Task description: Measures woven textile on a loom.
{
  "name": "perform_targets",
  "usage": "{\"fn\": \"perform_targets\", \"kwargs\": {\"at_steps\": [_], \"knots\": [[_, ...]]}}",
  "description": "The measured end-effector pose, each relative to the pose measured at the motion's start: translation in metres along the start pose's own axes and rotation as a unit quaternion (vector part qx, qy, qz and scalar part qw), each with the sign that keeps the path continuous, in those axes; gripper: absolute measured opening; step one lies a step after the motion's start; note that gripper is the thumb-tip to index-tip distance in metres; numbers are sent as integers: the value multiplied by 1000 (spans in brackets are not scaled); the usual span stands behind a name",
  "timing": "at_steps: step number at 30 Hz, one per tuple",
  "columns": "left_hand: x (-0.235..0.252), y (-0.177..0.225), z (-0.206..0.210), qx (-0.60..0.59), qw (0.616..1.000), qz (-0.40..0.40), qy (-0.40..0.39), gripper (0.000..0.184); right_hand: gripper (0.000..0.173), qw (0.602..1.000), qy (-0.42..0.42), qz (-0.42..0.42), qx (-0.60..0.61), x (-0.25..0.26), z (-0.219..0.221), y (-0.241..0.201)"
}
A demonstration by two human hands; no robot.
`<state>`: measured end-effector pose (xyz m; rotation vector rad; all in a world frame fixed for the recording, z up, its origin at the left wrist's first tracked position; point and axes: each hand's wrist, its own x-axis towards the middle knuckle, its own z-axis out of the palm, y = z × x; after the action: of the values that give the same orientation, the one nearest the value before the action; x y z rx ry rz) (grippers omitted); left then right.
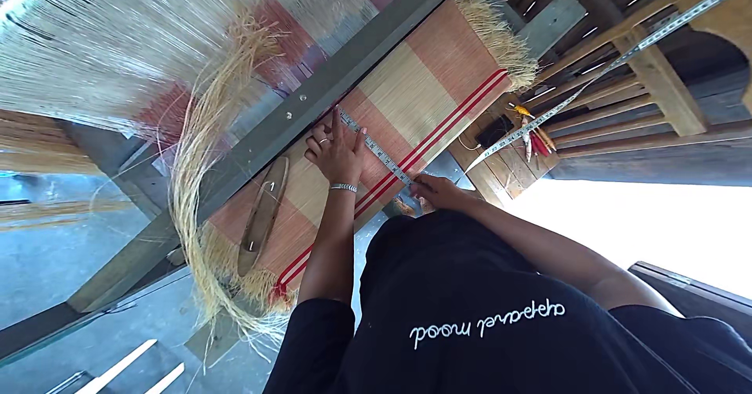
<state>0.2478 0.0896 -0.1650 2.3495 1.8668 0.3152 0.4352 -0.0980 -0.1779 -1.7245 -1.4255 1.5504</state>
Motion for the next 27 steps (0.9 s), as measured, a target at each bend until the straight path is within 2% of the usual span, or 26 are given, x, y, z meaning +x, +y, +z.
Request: {"fn": "perform_targets", "kwargs": {"at_steps": [2, 9, 27], "knots": [[0, 0, -1, -6, 1000, 2, -1, 78, 39, 999, -1, -22, 33, 1, 1, 0], [1, -1, 0, 0, 1000, -2, 0, 78, 44, 988, -56, 23, 143, 3, 6, -8], [0, 0, -1, -7, 1000, 2, 5, 77, 47, 979, -58, 56, 188, 4, 12, -11]]}}
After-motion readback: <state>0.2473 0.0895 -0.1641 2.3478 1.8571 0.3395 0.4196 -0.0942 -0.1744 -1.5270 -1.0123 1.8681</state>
